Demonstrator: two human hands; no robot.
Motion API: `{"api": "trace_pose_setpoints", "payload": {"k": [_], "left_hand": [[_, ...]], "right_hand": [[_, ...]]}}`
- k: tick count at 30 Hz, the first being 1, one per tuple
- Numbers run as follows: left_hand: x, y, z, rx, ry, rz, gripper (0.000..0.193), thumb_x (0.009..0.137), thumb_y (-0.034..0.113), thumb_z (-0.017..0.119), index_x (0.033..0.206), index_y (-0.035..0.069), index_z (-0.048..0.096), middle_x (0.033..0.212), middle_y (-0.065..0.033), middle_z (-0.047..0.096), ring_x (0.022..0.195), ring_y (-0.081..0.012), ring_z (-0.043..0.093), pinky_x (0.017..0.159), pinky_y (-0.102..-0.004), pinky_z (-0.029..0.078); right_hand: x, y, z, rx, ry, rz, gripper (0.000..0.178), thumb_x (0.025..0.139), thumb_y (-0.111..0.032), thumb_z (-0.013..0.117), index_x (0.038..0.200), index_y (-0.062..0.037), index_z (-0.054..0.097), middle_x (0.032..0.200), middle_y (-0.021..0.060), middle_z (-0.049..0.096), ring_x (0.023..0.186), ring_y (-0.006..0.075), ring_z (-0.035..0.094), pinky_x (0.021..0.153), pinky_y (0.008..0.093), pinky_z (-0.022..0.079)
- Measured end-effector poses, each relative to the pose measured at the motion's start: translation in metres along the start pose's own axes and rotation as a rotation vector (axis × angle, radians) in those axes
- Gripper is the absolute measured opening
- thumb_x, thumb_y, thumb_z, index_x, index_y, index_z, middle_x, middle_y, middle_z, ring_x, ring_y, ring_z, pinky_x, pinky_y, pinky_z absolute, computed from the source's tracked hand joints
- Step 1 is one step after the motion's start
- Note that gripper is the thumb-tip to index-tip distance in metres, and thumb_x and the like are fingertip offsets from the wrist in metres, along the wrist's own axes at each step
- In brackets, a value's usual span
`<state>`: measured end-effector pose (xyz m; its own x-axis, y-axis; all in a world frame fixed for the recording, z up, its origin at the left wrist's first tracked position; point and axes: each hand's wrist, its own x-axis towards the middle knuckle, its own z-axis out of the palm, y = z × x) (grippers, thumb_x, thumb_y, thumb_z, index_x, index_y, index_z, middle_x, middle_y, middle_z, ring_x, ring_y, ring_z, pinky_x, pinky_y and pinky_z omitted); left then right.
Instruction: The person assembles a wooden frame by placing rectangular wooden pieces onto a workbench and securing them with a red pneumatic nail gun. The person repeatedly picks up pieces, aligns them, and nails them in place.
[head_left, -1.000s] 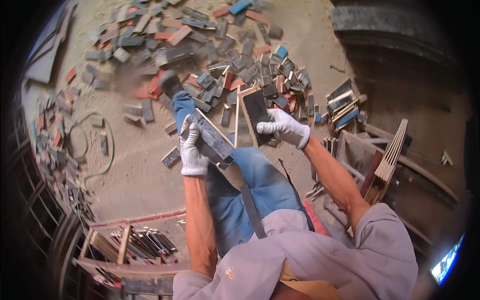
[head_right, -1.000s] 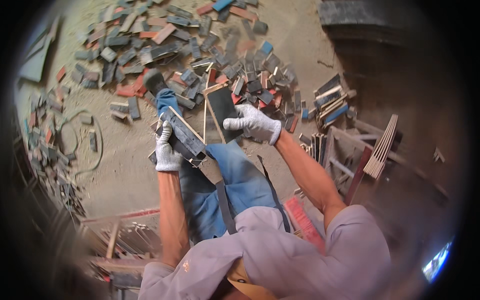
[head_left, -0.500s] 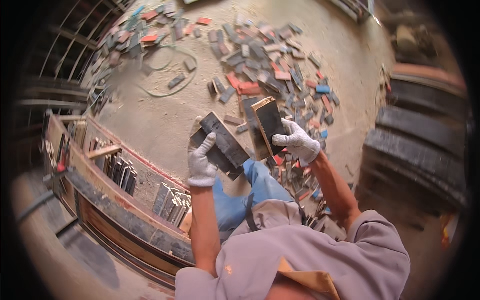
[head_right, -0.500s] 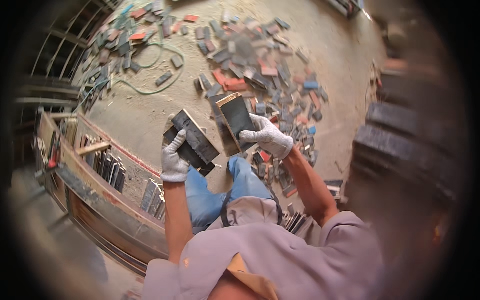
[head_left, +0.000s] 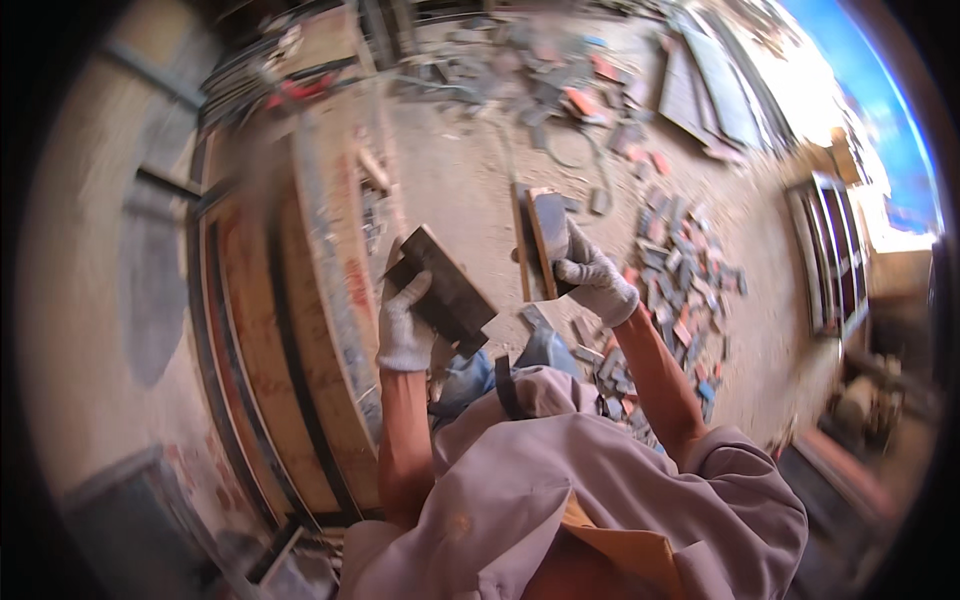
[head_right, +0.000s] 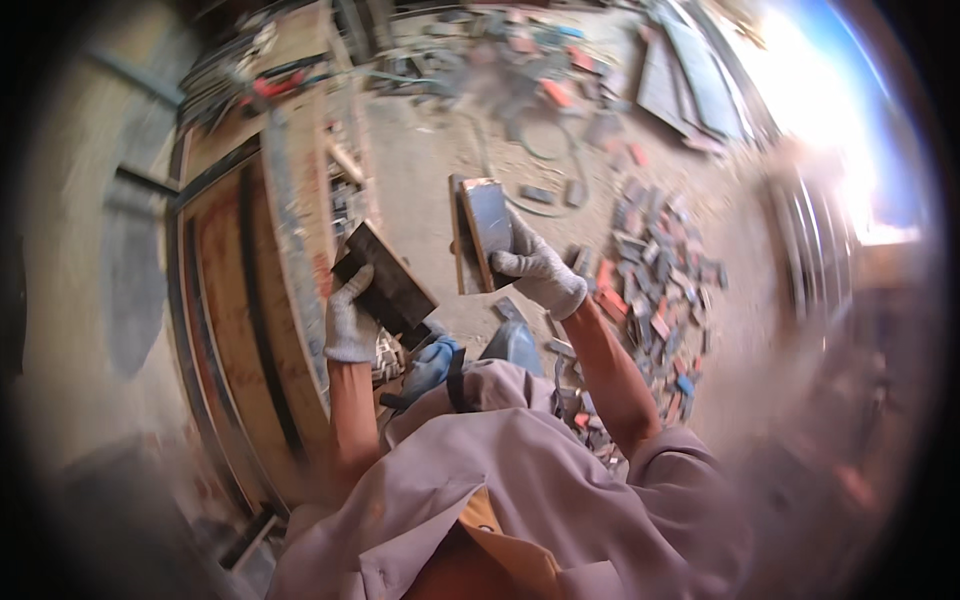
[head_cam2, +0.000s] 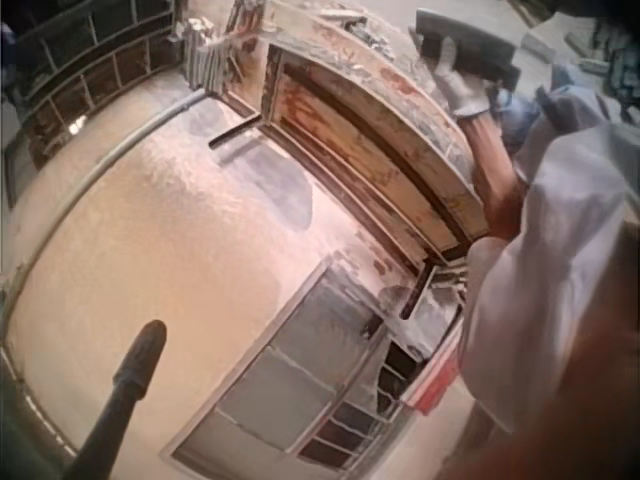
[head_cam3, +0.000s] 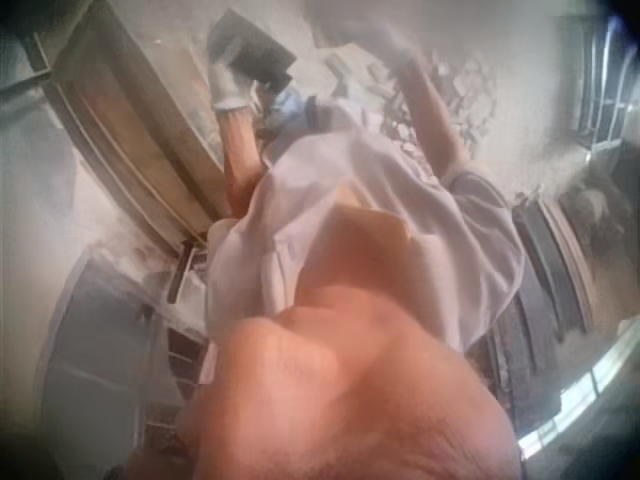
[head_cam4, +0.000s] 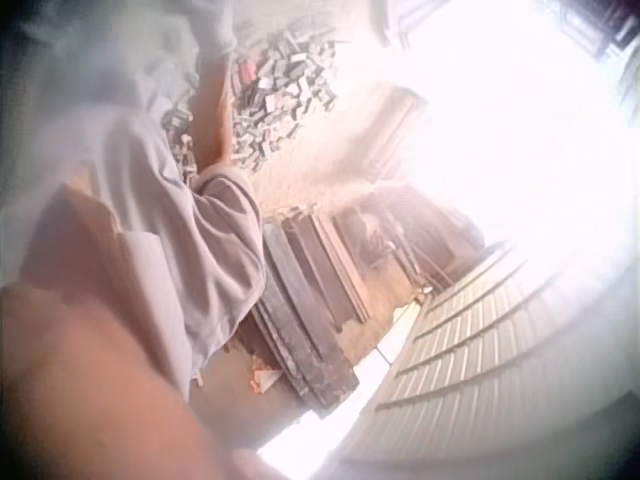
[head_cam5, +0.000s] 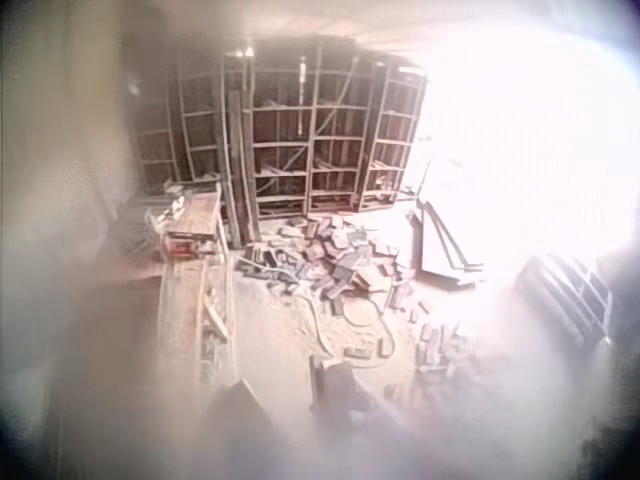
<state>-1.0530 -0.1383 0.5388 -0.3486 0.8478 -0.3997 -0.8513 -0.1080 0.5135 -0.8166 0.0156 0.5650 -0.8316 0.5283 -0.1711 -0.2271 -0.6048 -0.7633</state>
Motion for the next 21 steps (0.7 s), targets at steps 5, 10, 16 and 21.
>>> {"api": "trace_pose_setpoints", "payload": {"k": [5, 10, 16, 21], "left_hand": [[0.062, 0.099, -0.070, -0.113, 0.117, 0.239, 0.068, 0.090, -0.010, 0.060, 0.150, 0.017, 0.045, 0.133, -0.0087, 0.062, 0.114, -0.0249, 0.066, 0.096, -0.0445, 0.059], [0.033, 0.097, -0.003, -0.084, 0.272, 0.573, 0.066, 0.088, -0.012, 0.060, 0.147, 0.012, 0.047, 0.130, -0.0097, 0.063, 0.115, -0.0245, 0.065, 0.097, -0.0413, 0.058], [0.039, 0.079, 0.002, -0.170, 0.382, 0.746, 0.068, 0.088, -0.013, 0.060, 0.150, 0.010, 0.044, 0.129, -0.0098, 0.063, 0.109, -0.0233, 0.066, 0.095, -0.0389, 0.058], [0.065, 0.076, 0.012, -0.213, 0.430, 0.961, 0.059, 0.093, -0.005, 0.062, 0.148, 0.008, 0.046, 0.133, -0.0104, 0.062, 0.117, -0.0230, 0.064, 0.098, -0.0390, 0.056]], "right_hand": [[0.168, 0.049, 0.019, -0.166, -0.111, 0.233, 0.082, 0.079, -0.030, 0.087, 0.145, -0.0026, 0.047, 0.123, 0.0035, 0.065, 0.111, 0.0158, 0.063, 0.097, 0.0333, 0.051], [0.216, -0.014, 0.032, -0.180, -0.388, 0.341, 0.060, 0.085, -0.023, 0.082, 0.135, -0.0003, 0.056, 0.119, 0.0049, 0.067, 0.108, 0.0152, 0.062, 0.094, 0.0315, 0.051], [0.284, -0.023, 0.066, -0.640, -0.640, 0.334, 0.040, 0.089, -0.025, 0.079, 0.118, -0.0011, 0.066, 0.102, 0.0036, 0.069, 0.091, 0.0112, 0.061, 0.083, 0.0287, 0.051], [0.342, -0.018, 0.093, -0.631, -0.865, 0.464, 0.042, 0.087, -0.020, 0.080, 0.121, 0.0011, 0.067, 0.107, 0.0039, 0.071, 0.096, 0.0106, 0.063, 0.087, 0.0286, 0.052]]}}
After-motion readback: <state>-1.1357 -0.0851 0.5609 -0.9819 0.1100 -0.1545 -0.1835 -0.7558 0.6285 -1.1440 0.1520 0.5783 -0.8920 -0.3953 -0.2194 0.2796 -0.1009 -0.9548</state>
